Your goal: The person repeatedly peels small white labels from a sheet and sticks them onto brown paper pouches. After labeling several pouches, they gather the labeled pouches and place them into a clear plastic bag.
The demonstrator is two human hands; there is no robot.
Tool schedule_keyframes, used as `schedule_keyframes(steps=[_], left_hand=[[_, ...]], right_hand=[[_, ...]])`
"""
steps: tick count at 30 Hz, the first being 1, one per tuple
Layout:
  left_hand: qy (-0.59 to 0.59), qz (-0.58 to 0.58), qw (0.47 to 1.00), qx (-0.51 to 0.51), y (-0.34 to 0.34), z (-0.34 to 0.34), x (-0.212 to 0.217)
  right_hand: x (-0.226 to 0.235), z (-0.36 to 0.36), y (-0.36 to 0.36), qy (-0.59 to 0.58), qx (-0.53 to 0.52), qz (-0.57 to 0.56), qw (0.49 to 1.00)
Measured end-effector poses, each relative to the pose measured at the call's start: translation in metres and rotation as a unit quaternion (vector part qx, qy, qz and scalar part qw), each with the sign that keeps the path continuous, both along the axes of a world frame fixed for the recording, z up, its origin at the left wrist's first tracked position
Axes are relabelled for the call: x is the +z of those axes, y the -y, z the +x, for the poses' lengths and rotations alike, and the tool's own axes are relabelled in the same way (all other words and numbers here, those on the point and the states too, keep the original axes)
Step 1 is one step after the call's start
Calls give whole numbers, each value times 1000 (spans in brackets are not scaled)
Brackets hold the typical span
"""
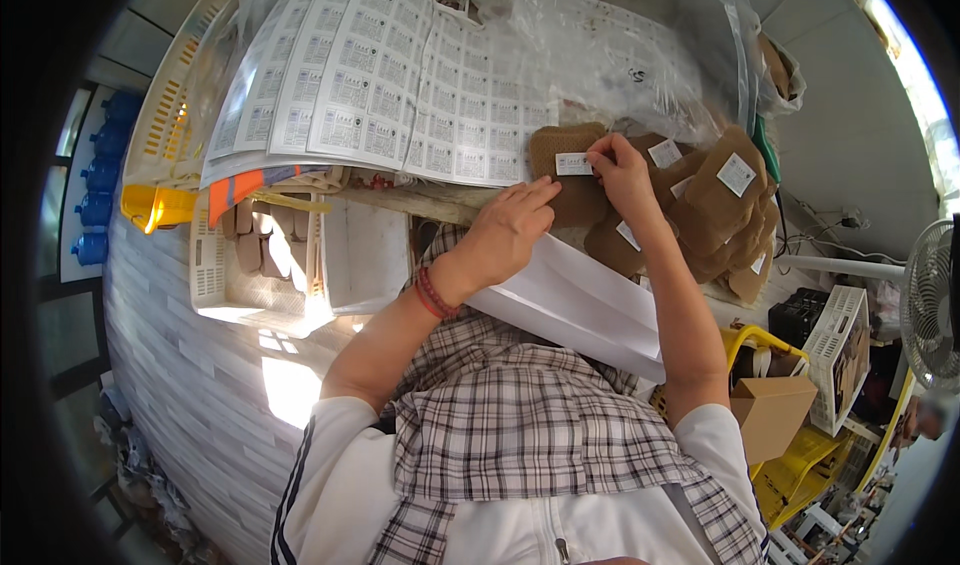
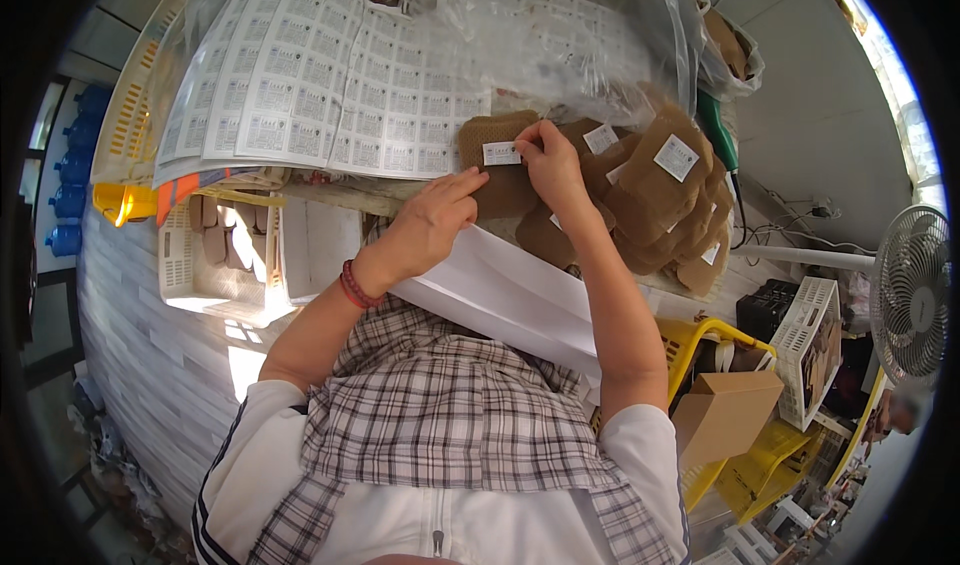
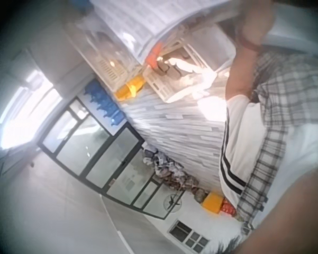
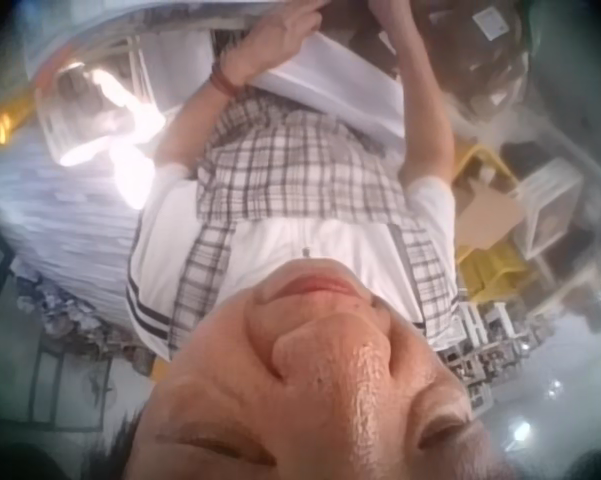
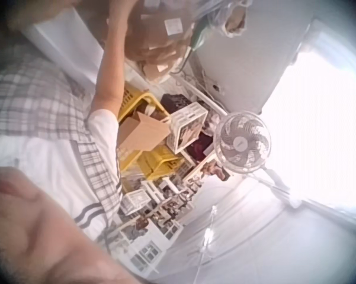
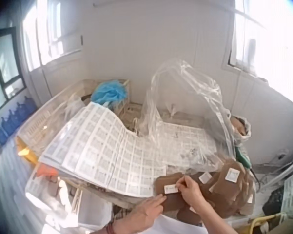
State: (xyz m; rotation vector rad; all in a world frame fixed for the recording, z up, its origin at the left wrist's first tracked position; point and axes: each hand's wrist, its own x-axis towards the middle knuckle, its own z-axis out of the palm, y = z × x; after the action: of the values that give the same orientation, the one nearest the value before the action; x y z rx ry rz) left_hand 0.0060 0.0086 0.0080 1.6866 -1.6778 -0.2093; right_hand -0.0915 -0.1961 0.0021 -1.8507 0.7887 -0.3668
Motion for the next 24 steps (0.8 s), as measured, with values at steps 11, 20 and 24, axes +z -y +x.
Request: schedule_keyframes(steps=[11, 20, 24], left_hand=[[4, -1, 1000, 4, 1, 0, 0], [-38, 40, 998, 15, 2, -3, 8], [0, 20, 1000, 6, 3, -1, 5]], right_hand=[[-8, 1, -1, -4, -5, -71, 997], [1, 2, -9, -23, -4, -122, 992], [3, 2, -10, -28, 6, -144, 989]])
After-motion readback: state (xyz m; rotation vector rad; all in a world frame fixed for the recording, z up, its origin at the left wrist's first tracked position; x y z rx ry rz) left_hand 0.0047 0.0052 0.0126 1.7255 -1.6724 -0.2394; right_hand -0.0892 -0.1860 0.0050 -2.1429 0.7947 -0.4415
